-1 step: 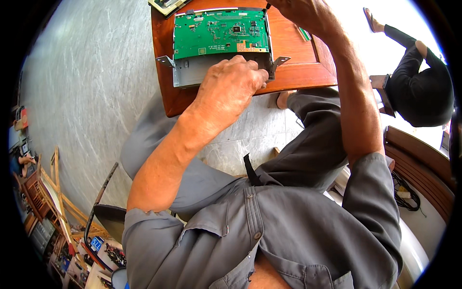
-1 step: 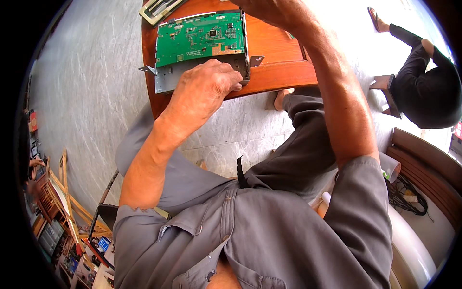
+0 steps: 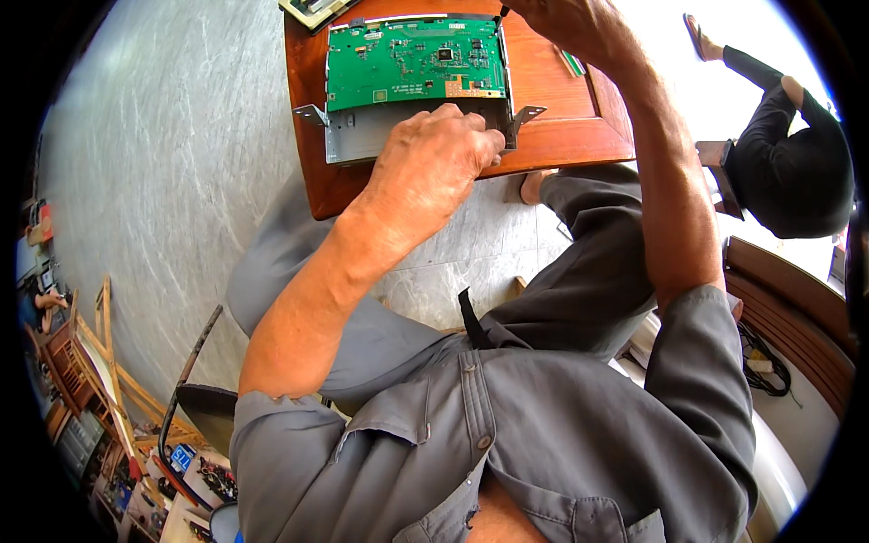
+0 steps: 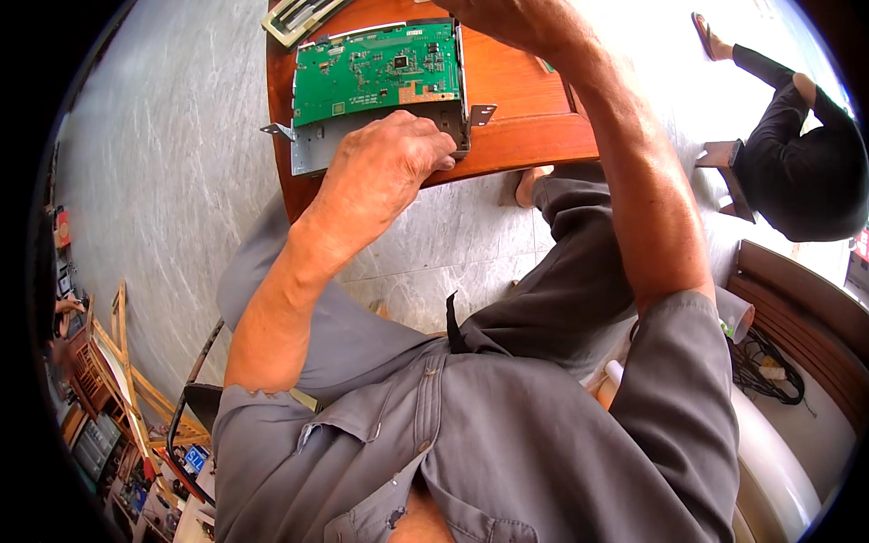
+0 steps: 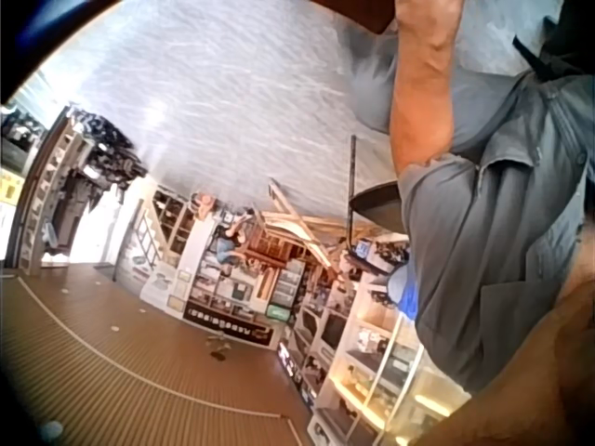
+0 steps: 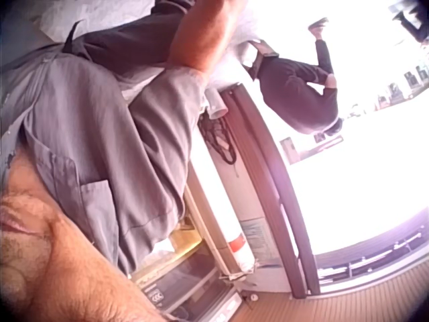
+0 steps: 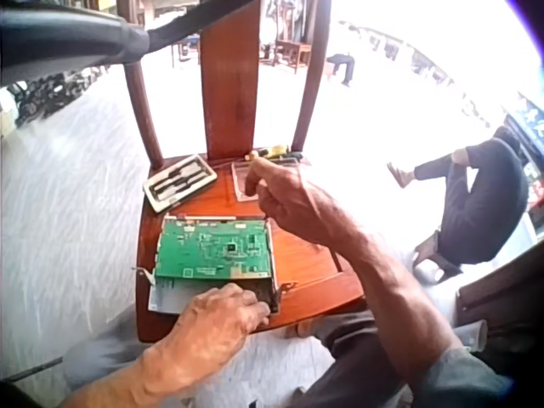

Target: The person disassembles a white electronic control unit on a wooden table, using a screwdriver to remove screws and separate the casing. They manipulate the internal circuit board and components, occasionally placing screws on a clear plastic tray.

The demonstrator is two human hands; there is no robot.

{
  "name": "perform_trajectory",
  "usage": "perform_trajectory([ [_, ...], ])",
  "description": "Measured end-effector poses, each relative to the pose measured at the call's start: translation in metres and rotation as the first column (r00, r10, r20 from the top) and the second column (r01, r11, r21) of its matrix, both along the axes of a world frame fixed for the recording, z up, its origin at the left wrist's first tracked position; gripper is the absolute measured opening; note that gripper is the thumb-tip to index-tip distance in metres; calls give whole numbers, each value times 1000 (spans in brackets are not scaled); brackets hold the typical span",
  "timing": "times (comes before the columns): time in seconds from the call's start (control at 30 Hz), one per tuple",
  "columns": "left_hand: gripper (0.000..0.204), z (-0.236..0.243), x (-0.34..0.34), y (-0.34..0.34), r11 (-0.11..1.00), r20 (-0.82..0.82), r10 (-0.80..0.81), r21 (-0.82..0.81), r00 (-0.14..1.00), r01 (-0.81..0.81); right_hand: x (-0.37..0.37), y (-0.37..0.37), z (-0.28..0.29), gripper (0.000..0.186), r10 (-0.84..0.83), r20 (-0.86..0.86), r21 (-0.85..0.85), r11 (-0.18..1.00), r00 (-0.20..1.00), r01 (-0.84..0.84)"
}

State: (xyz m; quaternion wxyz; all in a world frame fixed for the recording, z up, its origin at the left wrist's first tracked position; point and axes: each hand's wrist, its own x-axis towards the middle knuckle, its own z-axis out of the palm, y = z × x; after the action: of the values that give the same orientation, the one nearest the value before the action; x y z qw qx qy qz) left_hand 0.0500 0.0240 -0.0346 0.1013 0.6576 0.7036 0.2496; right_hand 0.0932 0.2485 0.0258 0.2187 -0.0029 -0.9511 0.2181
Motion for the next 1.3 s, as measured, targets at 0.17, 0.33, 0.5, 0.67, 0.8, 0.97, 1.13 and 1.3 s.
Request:
perform_trajectory([
  [0.17,11,2,-1,0,999,15,-7,-33,1000,7,-2,3,-4,11,49,-35,53,998,998,-47],
  [0.33,19,26,-28,5,998,421,-1,-59,907,29,0,8,-4,9,52,-68,30,998,996,-50],
  [0.5,27,49,-50,38,950,554,219,68,803,-306,1,2,-3,9,-25,-9,79,997,1000,26],
  [0.67,21,42,-67,76,977,602,96,97,793,-191,-3,4,-9,13,-101,-67,-37,994,993,99],
  [0.8,20,31,-75,95,988,698,-61,145,713,-58,1,3,-10,19,-164,-58,-126,980,985,155],
  [0.97,17,41,-73,97,970,774,-162,237,612,-43,10,7,-20,28,-102,-379,392,883,920,259],
  [1.13,14,5,-93,108,939,716,-303,336,629,71,-1,4,-23,35,-72,-272,53,995,960,89],
  [1.3,18,20,-80,111,970,828,-231,237,510,56,9,-4,-20,42,-59,-182,-308,952,981,1],
])
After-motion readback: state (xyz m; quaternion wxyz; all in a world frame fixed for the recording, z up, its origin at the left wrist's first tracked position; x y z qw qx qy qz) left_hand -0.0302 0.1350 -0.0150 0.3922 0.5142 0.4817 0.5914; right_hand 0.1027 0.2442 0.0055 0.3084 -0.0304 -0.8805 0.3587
